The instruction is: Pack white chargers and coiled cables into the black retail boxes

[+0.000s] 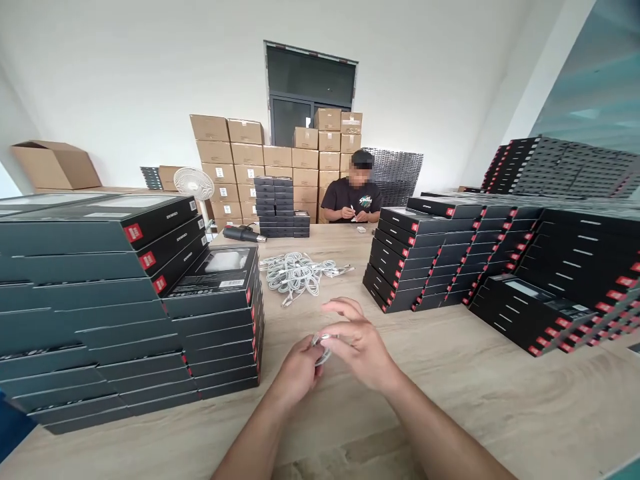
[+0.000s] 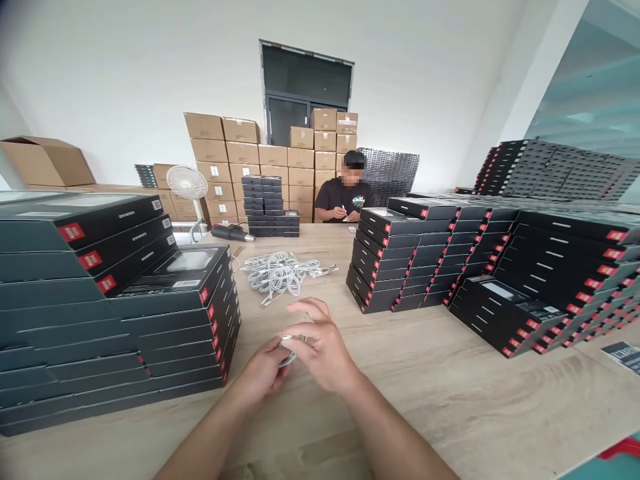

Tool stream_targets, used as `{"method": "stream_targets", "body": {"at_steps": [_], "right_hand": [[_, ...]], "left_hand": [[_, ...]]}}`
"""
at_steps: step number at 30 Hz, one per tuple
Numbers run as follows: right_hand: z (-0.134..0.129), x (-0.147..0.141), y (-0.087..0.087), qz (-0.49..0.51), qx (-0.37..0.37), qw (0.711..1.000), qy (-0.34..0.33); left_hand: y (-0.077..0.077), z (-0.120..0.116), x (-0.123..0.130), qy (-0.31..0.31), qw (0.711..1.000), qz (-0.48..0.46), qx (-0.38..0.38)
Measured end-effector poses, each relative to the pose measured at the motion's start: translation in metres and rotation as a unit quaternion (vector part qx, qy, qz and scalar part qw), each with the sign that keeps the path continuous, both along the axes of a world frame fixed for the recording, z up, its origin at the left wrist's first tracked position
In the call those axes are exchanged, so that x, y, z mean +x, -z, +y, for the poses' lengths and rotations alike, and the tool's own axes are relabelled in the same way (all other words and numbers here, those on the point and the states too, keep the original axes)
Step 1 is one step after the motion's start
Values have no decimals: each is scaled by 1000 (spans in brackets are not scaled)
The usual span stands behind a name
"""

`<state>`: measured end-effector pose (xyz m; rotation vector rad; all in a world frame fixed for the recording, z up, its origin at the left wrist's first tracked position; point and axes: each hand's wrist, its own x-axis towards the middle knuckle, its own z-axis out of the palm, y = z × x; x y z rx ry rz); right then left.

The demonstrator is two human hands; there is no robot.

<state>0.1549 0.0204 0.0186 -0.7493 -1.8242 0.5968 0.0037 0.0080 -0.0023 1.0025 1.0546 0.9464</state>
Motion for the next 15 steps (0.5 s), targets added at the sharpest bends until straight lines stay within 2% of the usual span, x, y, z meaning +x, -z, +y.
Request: {"method": "stream_targets", "body": {"at_steps": [2, 5, 7, 10, 12, 13, 15], "right_hand": [[1, -2, 1, 156, -89, 984, -12], [8, -8, 12, 353, -227, 908, 2], [12, -14, 21, 367, -299, 880, -30], [14, -23, 25, 330, -354, 872, -71], [19, -18, 19, 342, -325, 882, -15], [24, -11, 13, 326, -289, 899, 41], [34, 20, -3, 184, -213, 935, 218]], "left_hand": [[0, -1, -1, 18, 1000, -13, -8], [2, 0, 3, 11, 1000, -27, 8], [6, 0, 9, -3, 999, -25, 30], [10, -2, 15, 17, 998, -18, 49], [13, -3, 15, 39, 998, -13, 49], [15, -2, 13, 31, 999, -1, 40], [21, 6, 10, 2, 1000, 19, 21]]}}
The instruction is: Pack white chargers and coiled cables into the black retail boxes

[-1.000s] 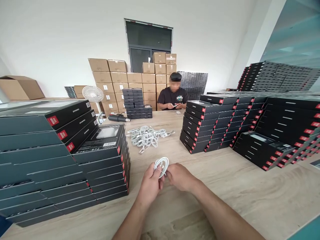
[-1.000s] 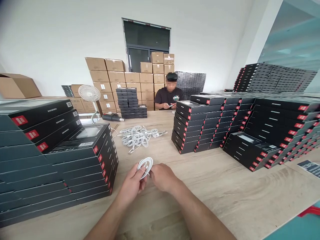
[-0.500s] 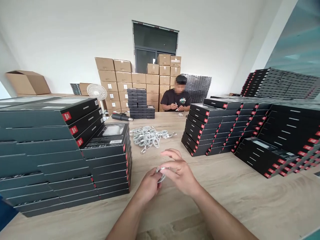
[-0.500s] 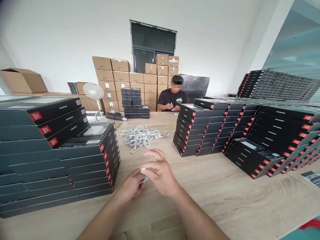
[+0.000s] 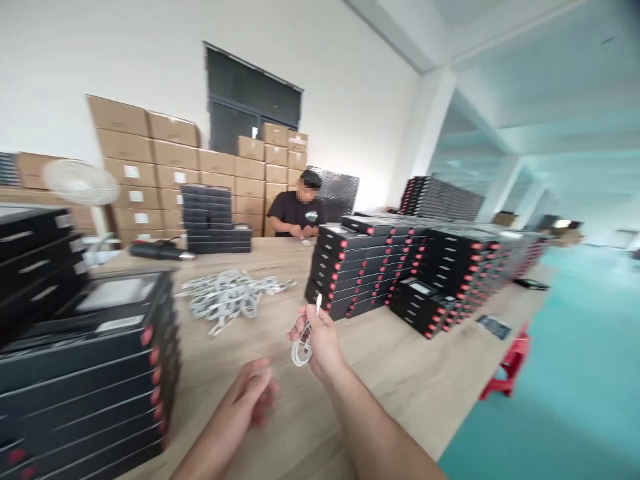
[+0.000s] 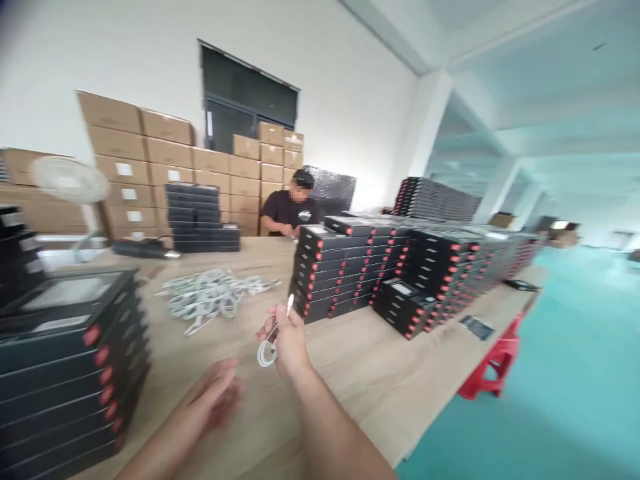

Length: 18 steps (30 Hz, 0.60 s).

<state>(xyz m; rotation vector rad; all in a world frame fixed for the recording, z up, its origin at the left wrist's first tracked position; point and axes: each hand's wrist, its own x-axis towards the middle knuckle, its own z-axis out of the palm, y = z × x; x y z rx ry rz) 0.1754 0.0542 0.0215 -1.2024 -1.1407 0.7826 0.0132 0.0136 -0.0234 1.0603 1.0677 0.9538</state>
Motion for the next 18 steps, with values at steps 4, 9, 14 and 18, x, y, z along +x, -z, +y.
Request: {"method": "stream_targets", "body": {"at_steps": [4, 9, 14, 18], "right_hand": [[-8, 109, -47, -299, -70, 932, 191], [-49, 240, -98, -460, -217, 803, 313], [-75, 284, -94, -547, -327, 701, 321], [-85, 266, -82, -617, -307, 654, 310]], "left_hand": [[13, 16, -3, 47, 999, -17, 14], [18, 17, 0, 84, 995, -10, 45], [19, 22, 0, 95, 994, -6, 44], [12, 16, -2, 99, 993, -11, 63]]}}
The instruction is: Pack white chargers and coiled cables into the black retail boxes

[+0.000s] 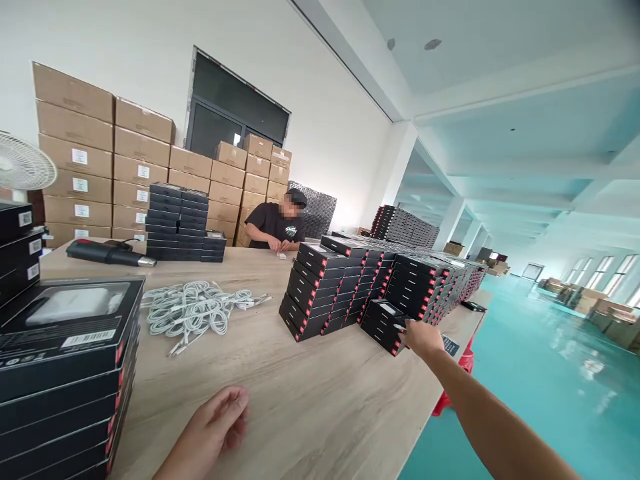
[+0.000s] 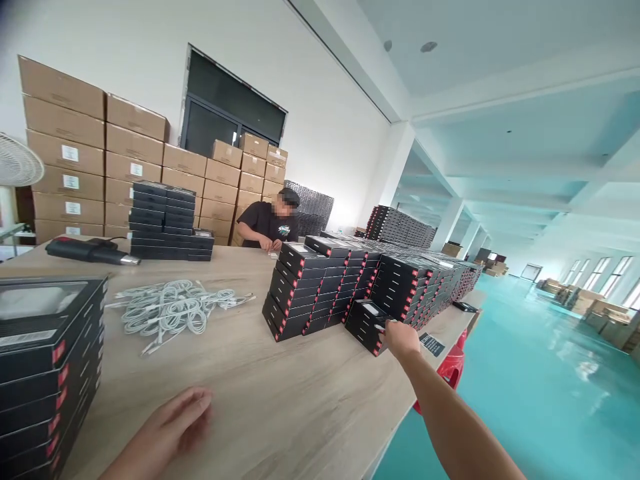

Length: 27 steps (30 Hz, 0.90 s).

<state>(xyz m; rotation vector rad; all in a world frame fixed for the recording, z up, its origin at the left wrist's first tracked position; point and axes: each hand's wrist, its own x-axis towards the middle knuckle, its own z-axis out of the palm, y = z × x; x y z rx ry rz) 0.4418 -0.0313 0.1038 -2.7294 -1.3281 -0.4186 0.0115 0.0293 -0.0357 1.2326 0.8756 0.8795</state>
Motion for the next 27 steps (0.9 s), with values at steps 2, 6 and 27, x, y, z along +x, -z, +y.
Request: {"method": "stream_targets", "body": {"at_steps": [2, 6, 27], "right_hand": [[-8, -25, 7, -34, -5, 999, -22], [-38, -113, 45, -46, 40, 986, -157], [69, -251, 99, 370, 99, 799, -464]], "left_hand": [[-6, -7, 2, -2, 1000, 3, 4], [-19, -23, 17, -19, 994, -25, -102], [-52, -35, -28, -69, 937, 303, 159]]}}
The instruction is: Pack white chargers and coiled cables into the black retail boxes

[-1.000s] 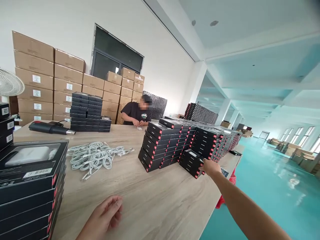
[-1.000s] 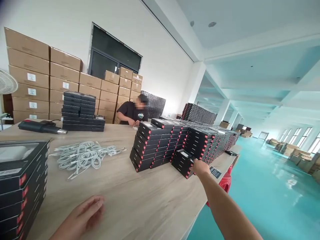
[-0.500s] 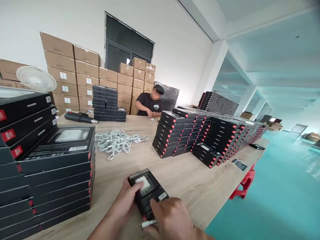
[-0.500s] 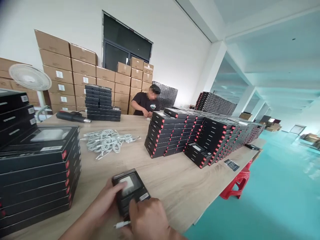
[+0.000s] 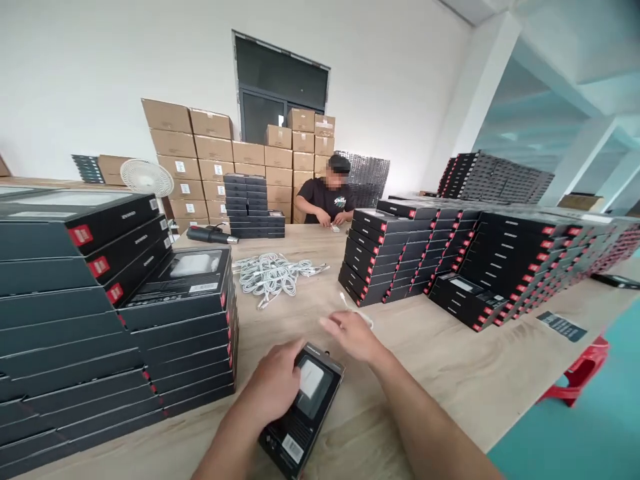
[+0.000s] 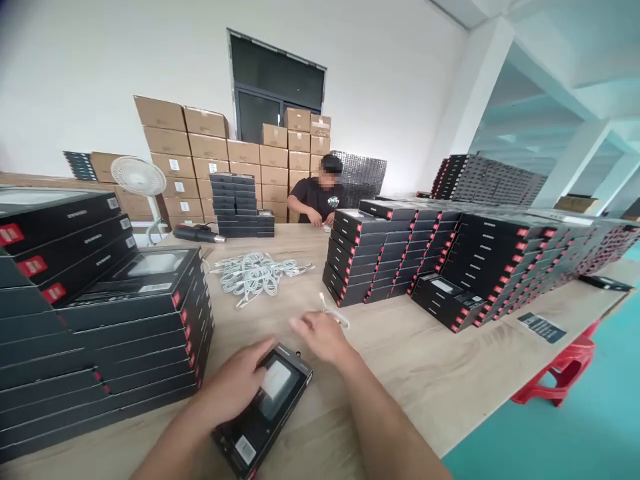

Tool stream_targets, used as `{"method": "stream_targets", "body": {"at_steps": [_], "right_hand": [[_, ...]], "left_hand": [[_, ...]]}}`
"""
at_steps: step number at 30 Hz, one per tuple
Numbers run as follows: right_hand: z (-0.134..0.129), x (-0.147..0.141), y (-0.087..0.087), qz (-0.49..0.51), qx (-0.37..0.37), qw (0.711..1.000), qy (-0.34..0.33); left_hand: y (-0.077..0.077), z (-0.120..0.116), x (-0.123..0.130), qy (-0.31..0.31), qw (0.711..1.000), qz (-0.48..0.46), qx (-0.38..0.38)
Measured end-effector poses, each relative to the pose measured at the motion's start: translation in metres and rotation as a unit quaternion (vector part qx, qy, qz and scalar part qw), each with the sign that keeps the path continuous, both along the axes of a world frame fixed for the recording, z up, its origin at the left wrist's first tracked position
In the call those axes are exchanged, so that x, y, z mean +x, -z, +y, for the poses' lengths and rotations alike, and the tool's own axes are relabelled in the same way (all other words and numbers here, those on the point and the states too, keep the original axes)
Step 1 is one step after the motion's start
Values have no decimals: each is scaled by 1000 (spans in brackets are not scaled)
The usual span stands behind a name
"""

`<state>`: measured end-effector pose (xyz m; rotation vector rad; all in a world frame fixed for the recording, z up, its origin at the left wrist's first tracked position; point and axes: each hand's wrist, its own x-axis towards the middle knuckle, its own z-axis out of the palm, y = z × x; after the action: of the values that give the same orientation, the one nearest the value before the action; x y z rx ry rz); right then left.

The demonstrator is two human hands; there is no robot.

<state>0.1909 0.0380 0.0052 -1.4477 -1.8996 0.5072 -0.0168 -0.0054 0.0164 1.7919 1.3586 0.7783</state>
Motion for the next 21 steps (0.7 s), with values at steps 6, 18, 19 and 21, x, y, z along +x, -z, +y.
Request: {"method": "stream_targets", "body": {"at_steps": [6, 18, 19, 21], "right_hand": [[-19, -4, 3, -102, -89, 985, -105], [4, 43, -6, 385, -256, 864, -198], [3, 42, -7, 393, -260, 857, -209], [1, 41, -6, 394, -266, 851, -221]], "left_hand": [[-15, -27, 44, -8, 929, 370, 29], [-3, 2, 51, -34, 871, 363, 330], [-5, 1, 52, -37, 873, 358, 329], [-7, -1, 54, -40, 878, 352, 322]]}}
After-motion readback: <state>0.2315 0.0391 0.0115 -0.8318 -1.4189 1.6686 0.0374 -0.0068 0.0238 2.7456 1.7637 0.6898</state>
